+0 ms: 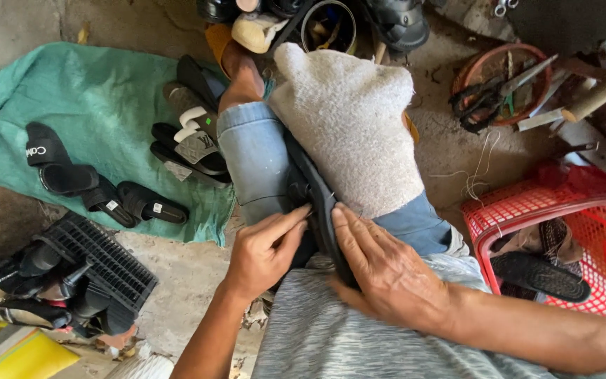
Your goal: The person sits on the floor and sews a black sandal using a needle and thread. They hold the sandal on their lap, repeatedly piercing the sole and upper with the needle and pulling the thread through to stitch the parts together.
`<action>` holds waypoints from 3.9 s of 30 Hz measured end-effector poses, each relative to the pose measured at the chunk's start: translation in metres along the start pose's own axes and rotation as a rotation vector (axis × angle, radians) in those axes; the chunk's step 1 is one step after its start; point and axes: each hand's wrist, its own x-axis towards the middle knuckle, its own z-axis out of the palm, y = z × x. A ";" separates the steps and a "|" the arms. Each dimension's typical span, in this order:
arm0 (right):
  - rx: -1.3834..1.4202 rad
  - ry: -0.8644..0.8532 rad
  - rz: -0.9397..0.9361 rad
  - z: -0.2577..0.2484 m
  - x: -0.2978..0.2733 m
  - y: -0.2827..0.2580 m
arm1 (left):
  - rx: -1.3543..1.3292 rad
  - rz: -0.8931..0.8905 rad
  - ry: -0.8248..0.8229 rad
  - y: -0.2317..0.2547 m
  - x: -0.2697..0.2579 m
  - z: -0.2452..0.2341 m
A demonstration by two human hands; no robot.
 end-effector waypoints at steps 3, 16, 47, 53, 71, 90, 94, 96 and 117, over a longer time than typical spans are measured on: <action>0.049 -0.062 0.013 -0.016 0.003 0.010 | 0.028 -0.098 -0.041 -0.004 -0.018 -0.006; -0.036 0.163 -0.061 -0.053 0.045 0.070 | -0.021 -0.219 0.125 -0.007 -0.028 0.010; 0.653 -0.048 0.125 -0.052 0.045 0.029 | 0.434 -0.108 0.407 -0.009 -0.033 0.048; 0.121 -0.005 0.010 -0.018 0.057 0.029 | 0.490 -0.084 0.397 -0.006 -0.030 0.046; -0.188 -0.219 -0.193 -0.042 0.057 0.054 | 0.057 -0.215 0.153 -0.019 -0.038 0.036; 0.112 -0.199 -0.162 -0.065 0.083 0.023 | 0.221 -0.573 0.152 -0.020 -0.117 0.021; 0.047 -0.212 -0.198 -0.037 0.051 0.046 | 0.219 -0.741 0.025 -0.021 -0.148 0.012; 0.067 -0.209 -0.205 -0.028 0.034 0.043 | 0.231 -0.689 0.074 -0.019 -0.138 0.017; -0.208 0.002 -0.384 -0.021 0.054 -0.017 | 0.107 -0.554 0.239 -0.010 -0.069 0.029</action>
